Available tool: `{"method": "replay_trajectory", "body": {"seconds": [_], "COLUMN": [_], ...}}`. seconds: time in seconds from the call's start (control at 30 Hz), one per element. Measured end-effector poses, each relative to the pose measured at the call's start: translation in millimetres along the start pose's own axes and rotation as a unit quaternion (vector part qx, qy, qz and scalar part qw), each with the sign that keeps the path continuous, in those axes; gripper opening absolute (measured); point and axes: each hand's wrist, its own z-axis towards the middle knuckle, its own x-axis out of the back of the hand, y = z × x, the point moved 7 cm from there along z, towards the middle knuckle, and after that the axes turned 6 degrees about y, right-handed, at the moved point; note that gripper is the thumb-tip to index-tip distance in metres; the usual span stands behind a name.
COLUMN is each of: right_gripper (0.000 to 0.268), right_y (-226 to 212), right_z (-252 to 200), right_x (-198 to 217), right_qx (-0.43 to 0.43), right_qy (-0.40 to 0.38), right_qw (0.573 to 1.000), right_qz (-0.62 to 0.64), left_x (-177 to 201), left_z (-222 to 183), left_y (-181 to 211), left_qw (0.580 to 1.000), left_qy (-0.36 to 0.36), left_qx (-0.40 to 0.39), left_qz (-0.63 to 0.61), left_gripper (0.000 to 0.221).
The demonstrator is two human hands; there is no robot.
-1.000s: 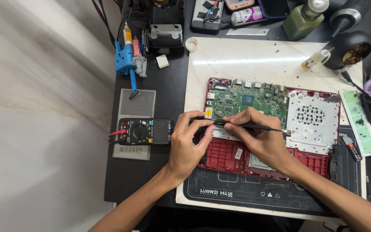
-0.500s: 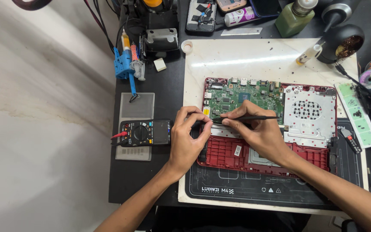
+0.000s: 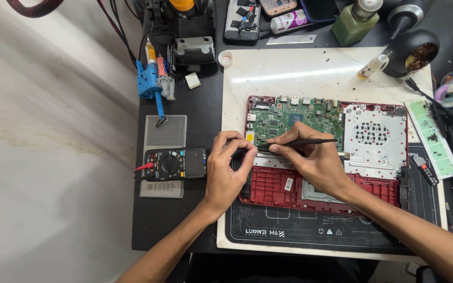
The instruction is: The person unscrews the back panel of a laptop with a screwdriver and prying tool. They remove the back cover, take out the internal battery, and disconnect internal cables.
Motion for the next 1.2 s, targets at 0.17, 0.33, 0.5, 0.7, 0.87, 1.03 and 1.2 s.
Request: {"method": "replay_trajectory", "body": {"seconds": [0.17, 0.33, 0.5, 0.7, 0.87, 1.03, 1.2], "right_gripper": [0.011, 0.009, 0.009, 0.012, 0.015, 0.017, 0.020], "right_y": [0.5, 0.1, 3.2, 0.3, -2.2, -19.3, -37.8], "right_z": [0.2, -1.5, 0.5, -3.7, -5.7, -20.5, -44.8], "right_x": [-0.7, 0.2, -1.1, -2.6, 1.1, 15.4, 47.3], "right_qx": [0.002, 0.010, 0.007, 0.001, -0.031, 0.032, 0.050], "right_qy": [-0.007, 0.001, 0.002, 0.005, -0.020, -0.047, -0.056], "right_qw": [1.000, 1.000, 1.000, 1.000, 0.998, 0.998, 0.993], "right_qz": [-0.003, 0.003, 0.020, -0.017, 0.046, -0.022, -0.090], "left_x": [2.4, 1.3, 2.6, 3.9, 3.6, -0.9, -4.7], "left_z": [-1.6, -0.7, -2.6, -0.9, -1.4, -4.2, -5.5], "left_y": [-3.2, -0.2, 1.7, 6.8, 15.2, 18.0, 22.1], "left_qw": [1.000, 1.000, 1.000, 1.000, 1.000, 1.000, 0.999], "left_qy": [0.007, 0.004, 0.007, 0.014, 0.008, -0.007, -0.016], "left_qx": [0.022, 0.012, 0.004, 0.014, -0.005, -0.024, -0.032], "left_qz": [-0.012, -0.004, -0.001, -0.016, 0.000, 0.018, 0.040], "left_gripper": [0.008, 0.008, 0.007, 0.007, 0.009, 0.015, 0.018]}}
